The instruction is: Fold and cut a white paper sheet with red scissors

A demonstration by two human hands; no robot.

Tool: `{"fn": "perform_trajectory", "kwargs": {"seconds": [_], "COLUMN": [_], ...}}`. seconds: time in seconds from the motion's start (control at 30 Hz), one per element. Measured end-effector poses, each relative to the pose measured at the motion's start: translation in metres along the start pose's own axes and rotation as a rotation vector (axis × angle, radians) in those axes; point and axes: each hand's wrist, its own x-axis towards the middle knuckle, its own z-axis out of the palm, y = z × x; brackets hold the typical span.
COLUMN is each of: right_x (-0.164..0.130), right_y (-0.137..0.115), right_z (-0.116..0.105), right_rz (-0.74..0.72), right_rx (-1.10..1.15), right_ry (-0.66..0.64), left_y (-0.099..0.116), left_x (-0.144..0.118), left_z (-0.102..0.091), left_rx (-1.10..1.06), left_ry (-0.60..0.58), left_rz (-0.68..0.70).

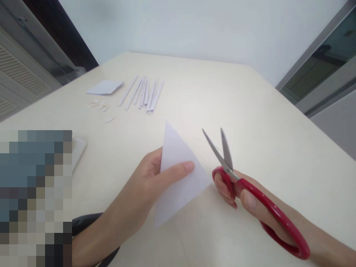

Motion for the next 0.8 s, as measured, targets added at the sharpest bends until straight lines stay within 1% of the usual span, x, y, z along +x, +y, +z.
{"fn": "perform_trajectory", "kwargs": {"seconds": [0.13, 0.23, 0.37, 0.47, 0.6, 0.8], "right_x": [0.001, 0.003, 0.003, 0.003, 0.003, 0.002], "right_y": [0.006, 0.008, 0.002, -0.003, -0.003, -0.002], "right_z": [0.005, 0.005, 0.004, 0.004, 0.006, 0.005], "right_rz": [0.01, 0.001, 0.011, 0.048, 0.089, 0.112], "right_rx": [-0.03, -0.047, -0.038, 0.004, 0.052, 0.019], "right_ry": [-0.081, -0.109, -0.111, -0.119, -0.11, -0.081], "left_y": [0.0, 0.0, -0.001, -0.003, -0.004, -0.004], "left_x": [-0.002, -0.002, 0.0, 0.001, 0.0, -0.001], "left_z": [0.0, 0.0, 0.001, 0.0, -0.001, -0.002], "left_rx": [0.051, 0.081, 0.082, 0.092, 0.126, 0.198], "left_ry": [-0.087, -0.109, -0.116, -0.115, -0.096, -0.067], "left_rz": [0.02, 0.023, 0.006, 0.008, -0.007, -0.025]}}
